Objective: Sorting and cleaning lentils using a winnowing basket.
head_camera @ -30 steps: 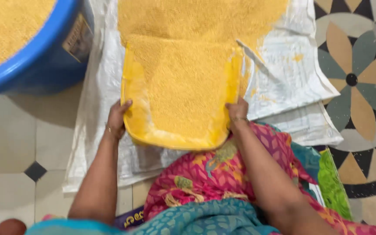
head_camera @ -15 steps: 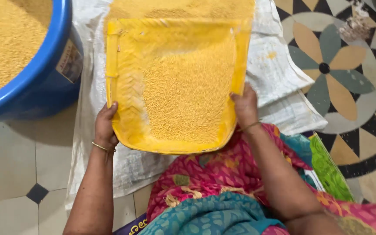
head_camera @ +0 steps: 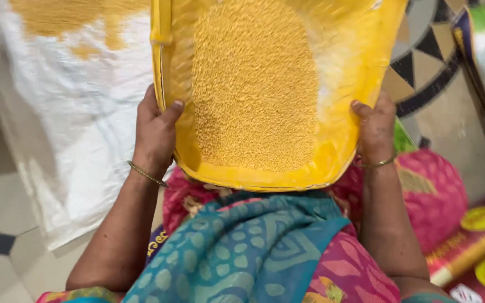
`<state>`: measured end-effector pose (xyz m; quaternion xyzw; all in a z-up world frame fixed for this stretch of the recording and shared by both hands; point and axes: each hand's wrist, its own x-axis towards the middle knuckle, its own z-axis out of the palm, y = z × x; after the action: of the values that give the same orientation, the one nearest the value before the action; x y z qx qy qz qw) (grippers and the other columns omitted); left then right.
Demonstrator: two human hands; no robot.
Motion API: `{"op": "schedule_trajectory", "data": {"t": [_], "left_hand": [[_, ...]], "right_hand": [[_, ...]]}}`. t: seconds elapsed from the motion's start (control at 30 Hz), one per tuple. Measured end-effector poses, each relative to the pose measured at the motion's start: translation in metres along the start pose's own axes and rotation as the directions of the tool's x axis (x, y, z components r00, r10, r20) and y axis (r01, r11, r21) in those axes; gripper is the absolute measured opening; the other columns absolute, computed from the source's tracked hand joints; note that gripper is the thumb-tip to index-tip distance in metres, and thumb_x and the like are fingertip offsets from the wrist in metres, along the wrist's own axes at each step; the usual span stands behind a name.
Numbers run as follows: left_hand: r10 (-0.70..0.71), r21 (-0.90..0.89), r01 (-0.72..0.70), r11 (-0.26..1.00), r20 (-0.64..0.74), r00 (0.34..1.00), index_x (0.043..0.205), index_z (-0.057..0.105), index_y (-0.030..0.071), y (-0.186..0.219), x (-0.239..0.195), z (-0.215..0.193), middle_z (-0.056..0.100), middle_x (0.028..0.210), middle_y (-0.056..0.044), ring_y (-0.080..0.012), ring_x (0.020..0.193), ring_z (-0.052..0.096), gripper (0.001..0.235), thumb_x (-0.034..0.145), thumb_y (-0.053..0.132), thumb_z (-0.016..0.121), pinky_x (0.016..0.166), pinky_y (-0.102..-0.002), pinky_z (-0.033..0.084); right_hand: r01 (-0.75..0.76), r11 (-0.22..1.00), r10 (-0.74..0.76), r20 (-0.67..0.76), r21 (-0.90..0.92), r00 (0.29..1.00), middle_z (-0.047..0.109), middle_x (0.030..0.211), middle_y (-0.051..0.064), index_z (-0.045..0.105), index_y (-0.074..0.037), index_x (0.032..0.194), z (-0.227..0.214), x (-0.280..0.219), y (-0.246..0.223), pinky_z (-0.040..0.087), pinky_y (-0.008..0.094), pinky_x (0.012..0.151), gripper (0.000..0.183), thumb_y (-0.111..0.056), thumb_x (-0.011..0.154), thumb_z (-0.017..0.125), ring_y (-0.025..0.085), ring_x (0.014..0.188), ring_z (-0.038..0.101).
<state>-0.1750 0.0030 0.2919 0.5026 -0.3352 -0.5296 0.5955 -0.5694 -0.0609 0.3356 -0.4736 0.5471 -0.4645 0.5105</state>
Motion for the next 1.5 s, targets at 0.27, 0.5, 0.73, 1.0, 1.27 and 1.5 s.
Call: {"op": "schedule_trajectory", "data": {"t": [0.27, 0.5, 0.73, 1.0, 1.27, 1.5], "left_hand": [[-0.018, 0.47, -0.091, 0.878, 0.223, 0.975, 0.119, 0.059, -0.005, -0.013, -0.008, 0.107, 0.071, 0.099, -0.011, -0.0189, 0.087, 0.065, 0.027, 0.095, 0.007, 0.063, 0.079, -0.035, 0.053], [-0.012, 0.675, -0.274, 0.685, 0.387, 0.922, 0.114, 0.059, -0.009, -0.067, 0.0, 0.139, 0.071, 0.095, -0.02, -0.0259, 0.085, 0.072, 0.027, 0.095, 0.006, 0.072, 0.071, -0.04, 0.055], [-0.035, 0.559, -0.25, 0.791, 0.449, 0.893, 0.125, 0.059, -0.008, -0.074, 0.016, 0.144, 0.074, 0.11, -0.016, -0.0225, 0.097, 0.073, 0.029, 0.098, 0.001, 0.065, 0.084, -0.037, 0.057], [-0.075, 0.557, -0.164, 0.814, 0.381, 0.922, 0.126, 0.059, -0.008, -0.087, 0.026, 0.146, 0.073, 0.116, -0.017, -0.0233, 0.109, 0.073, 0.029, 0.097, -0.006, 0.063, 0.094, -0.036, 0.056], [-0.122, 0.516, -0.123, 0.848, 0.415, 0.901, 0.136, 0.057, -0.009, -0.082, 0.038, 0.161, 0.075, 0.123, -0.019, -0.0235, 0.116, 0.075, 0.037, 0.099, -0.008, 0.063, 0.1, -0.035, 0.056], [-0.129, 0.509, -0.108, 0.854, 0.408, 0.904, 0.133, 0.057, -0.01, -0.084, 0.036, 0.16, 0.074, 0.128, -0.02, -0.0242, 0.122, 0.074, 0.033, 0.1, -0.009, 0.063, 0.106, -0.035, 0.056]], "right_hand": [[0.047, 0.946, -0.172, -0.374, -0.32, 0.911, 0.071, 0.118, 0.009, 0.059, 0.004, 0.125, -0.115, -0.122, 0.008, 0.055, 0.029, 0.093, 0.029, 0.008, 0.097, 0.057, 0.017, 0.1, 0.068], [-0.059, 0.904, -0.195, -0.53, -0.424, 0.825, 0.07, 0.118, 0.01, 0.059, 0.004, 0.125, -0.159, -0.185, 0.072, 0.053, 0.031, 0.098, 0.029, 0.006, 0.096, 0.061, 0.019, 0.105, 0.066], [-0.303, 0.604, -0.218, -0.518, -0.738, 0.827, 0.068, 0.115, 0.023, 0.054, 0.004, 0.132, -0.135, -0.155, 0.051, 0.051, 0.045, 0.094, 0.039, -0.002, 0.098, 0.071, 0.041, 0.11, 0.066], [0.091, 0.495, -0.276, -0.057, -0.864, 0.96, 0.068, 0.106, 0.019, 0.066, 0.002, 0.114, -0.093, -0.1, 0.026, 0.057, 0.041, 0.081, 0.027, 0.008, 0.088, 0.073, 0.035, 0.094, 0.071], [-0.025, 0.718, 0.112, 0.079, -0.696, 0.991, 0.071, 0.101, 0.012, 0.072, -0.001, 0.107, -0.087, -0.071, 0.048, 0.059, 0.032, 0.077, 0.015, 0.002, 0.092, 0.075, 0.022, 0.089, 0.074], [0.111, 0.481, 0.101, 0.181, -0.87, 0.978, 0.069, 0.094, 0.011, 0.074, -0.007, 0.098, -0.087, -0.067, 0.06, 0.052, 0.044, 0.081, 0.011, -0.009, 0.089, 0.079, 0.032, 0.09, 0.065]]}}
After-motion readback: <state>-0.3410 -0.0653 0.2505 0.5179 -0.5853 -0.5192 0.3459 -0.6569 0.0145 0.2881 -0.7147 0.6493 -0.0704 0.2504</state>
